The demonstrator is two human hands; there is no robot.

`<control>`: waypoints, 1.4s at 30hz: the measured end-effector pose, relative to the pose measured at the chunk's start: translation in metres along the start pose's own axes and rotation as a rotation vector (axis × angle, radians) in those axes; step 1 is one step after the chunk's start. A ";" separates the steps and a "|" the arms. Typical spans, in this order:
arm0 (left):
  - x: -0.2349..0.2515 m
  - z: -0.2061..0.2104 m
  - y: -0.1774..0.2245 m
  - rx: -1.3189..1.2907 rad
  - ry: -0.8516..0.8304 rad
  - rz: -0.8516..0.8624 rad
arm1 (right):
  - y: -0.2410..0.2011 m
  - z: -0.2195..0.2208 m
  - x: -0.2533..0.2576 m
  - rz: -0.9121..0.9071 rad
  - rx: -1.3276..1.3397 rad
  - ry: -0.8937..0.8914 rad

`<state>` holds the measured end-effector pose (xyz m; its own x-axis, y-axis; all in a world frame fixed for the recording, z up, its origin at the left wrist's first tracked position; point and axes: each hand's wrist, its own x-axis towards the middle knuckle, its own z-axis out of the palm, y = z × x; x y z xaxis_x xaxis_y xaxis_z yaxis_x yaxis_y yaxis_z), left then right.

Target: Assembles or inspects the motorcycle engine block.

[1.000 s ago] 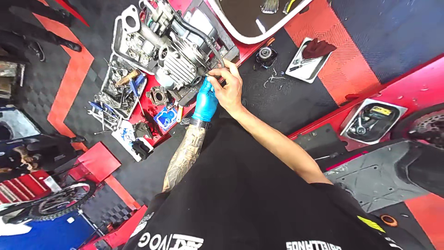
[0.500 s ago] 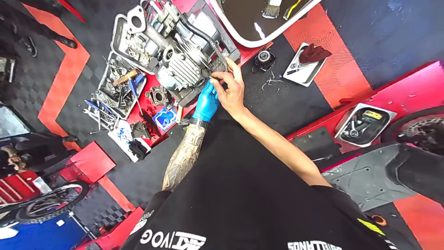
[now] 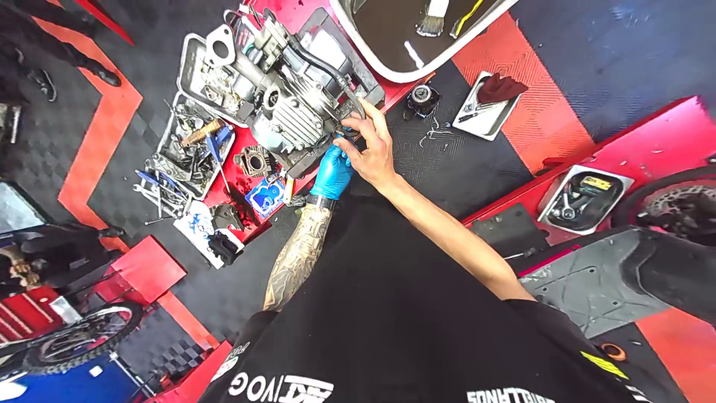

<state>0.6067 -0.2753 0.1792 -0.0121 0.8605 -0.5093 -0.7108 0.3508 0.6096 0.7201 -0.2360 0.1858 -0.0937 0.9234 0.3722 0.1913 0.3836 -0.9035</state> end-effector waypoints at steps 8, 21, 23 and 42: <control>0.002 -0.002 0.003 -0.065 -0.104 -0.010 | 0.002 -0.007 0.003 0.045 0.084 -0.083; 0.004 -0.007 0.003 -0.071 -0.102 -0.036 | 0.011 -0.005 0.001 -0.039 0.002 -0.085; 0.005 -0.008 0.005 -0.090 -0.114 -0.044 | 0.013 -0.005 0.001 -0.039 -0.003 -0.093; 0.005 -0.013 0.009 -0.025 -0.076 -0.051 | 0.016 0.004 -0.004 0.023 0.047 -0.049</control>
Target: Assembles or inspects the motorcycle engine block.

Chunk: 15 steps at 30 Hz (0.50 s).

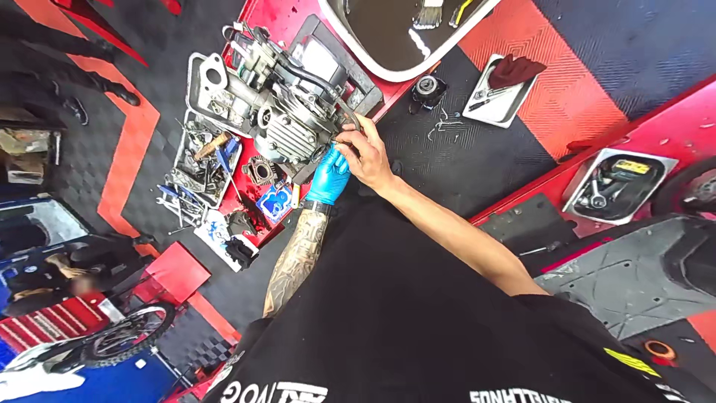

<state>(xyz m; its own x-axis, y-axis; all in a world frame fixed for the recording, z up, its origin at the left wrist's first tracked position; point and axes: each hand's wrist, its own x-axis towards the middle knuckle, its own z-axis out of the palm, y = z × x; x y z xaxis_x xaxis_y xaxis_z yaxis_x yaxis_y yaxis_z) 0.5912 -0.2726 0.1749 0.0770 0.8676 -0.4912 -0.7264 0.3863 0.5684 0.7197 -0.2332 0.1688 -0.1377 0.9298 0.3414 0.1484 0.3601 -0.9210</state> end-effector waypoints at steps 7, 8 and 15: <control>-0.001 0.001 -0.001 -0.023 0.000 0.020 | -0.002 0.000 -0.001 0.002 0.065 0.024; -0.001 0.002 -0.002 -0.023 0.003 0.026 | -0.002 0.000 -0.001 -0.001 0.079 0.026; -0.002 0.004 -0.003 -0.100 -0.004 0.022 | -0.006 -0.004 -0.001 0.029 0.113 -0.022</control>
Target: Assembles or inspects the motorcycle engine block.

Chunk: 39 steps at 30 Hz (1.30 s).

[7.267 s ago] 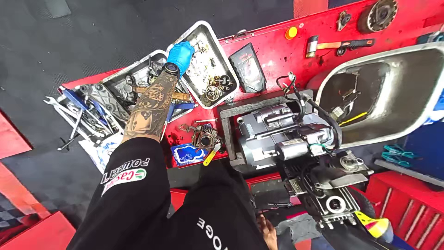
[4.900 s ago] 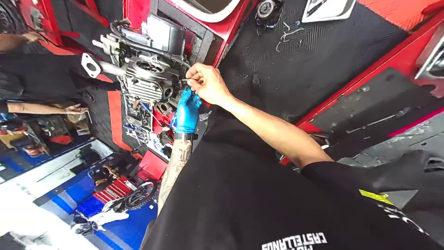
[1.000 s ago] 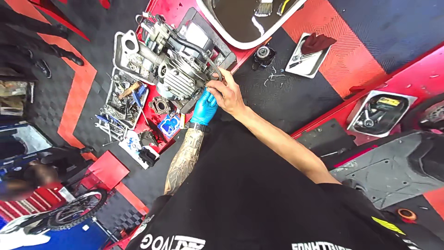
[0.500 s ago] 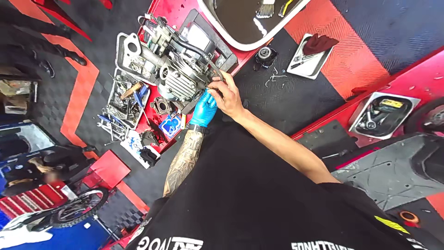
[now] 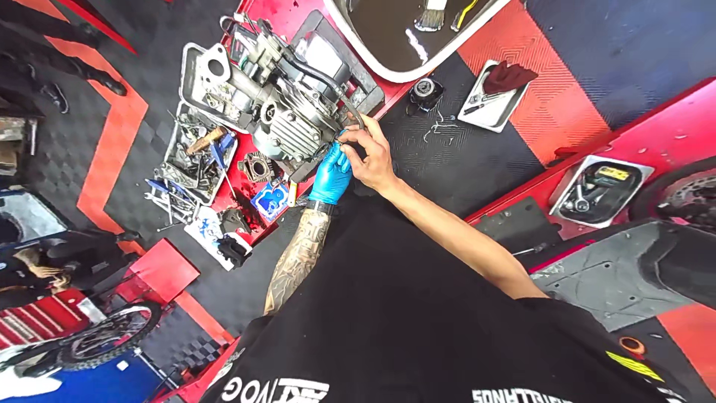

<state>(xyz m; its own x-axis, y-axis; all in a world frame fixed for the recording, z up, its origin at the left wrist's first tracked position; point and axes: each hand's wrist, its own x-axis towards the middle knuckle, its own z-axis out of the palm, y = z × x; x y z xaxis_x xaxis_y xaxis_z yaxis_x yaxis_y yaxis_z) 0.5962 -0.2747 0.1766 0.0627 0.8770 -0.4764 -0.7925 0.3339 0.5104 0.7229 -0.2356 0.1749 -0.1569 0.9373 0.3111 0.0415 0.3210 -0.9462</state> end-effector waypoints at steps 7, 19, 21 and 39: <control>0.002 -0.001 -0.002 -0.060 -0.025 0.007 | 0.003 0.002 -0.001 -0.029 -0.097 0.019; 0.002 0.002 -0.002 -0.058 -0.042 -0.005 | 0.004 0.006 -0.003 -0.069 -0.115 0.057; 0.003 0.000 -0.002 -0.054 -0.047 -0.001 | 0.005 0.006 -0.003 -0.073 -0.149 0.053; 0.004 -0.003 -0.002 -0.101 -0.089 -0.014 | 0.001 -0.001 0.000 -0.081 -0.188 -0.003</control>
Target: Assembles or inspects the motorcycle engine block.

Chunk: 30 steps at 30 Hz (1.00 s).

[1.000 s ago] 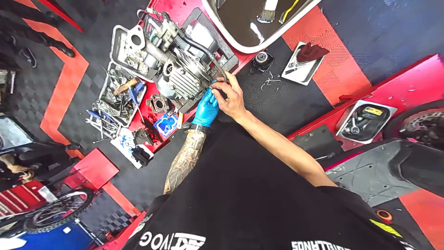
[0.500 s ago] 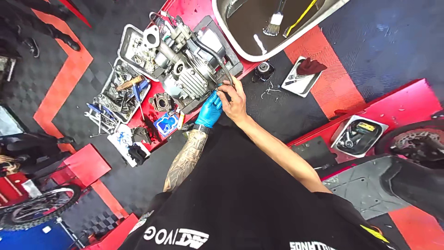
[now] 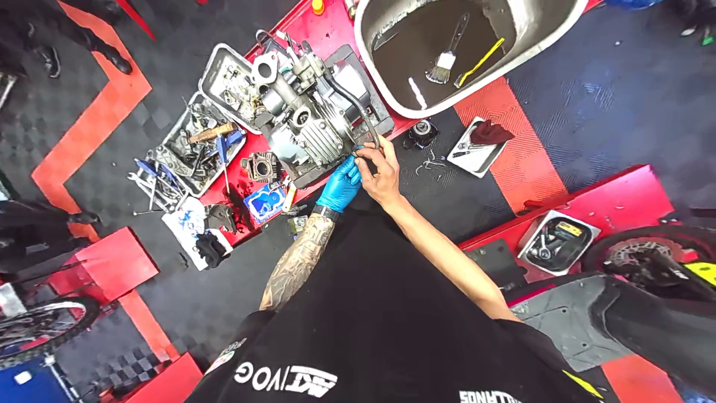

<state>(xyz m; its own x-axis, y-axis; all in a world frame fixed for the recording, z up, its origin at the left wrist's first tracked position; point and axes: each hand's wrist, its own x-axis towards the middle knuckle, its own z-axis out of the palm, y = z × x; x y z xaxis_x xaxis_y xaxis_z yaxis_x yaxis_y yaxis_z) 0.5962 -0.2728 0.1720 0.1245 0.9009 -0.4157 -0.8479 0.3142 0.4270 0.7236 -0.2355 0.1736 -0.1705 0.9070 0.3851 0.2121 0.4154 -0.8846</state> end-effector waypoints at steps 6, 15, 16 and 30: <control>-0.008 -0.006 0.001 0.095 0.086 -0.015 | 0.000 0.003 -0.008 0.006 -0.080 -0.015; -0.003 0.008 0.000 0.098 0.204 0.023 | 0.002 0.004 -0.003 0.040 -0.017 0.053; -0.002 0.006 -0.001 0.103 0.209 0.027 | 0.003 0.004 -0.003 0.046 -0.027 0.051; -0.002 -0.005 -0.004 0.185 0.238 0.029 | -0.005 -0.002 -0.004 0.108 0.006 0.045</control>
<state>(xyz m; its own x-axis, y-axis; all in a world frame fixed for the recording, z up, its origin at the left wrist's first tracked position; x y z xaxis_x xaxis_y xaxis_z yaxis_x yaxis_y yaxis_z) 0.5966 -0.2777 0.1668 -0.0409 0.8218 -0.5682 -0.7383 0.3584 0.5714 0.7256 -0.2414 0.1774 -0.1031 0.9488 0.2987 0.2216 0.3146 -0.9230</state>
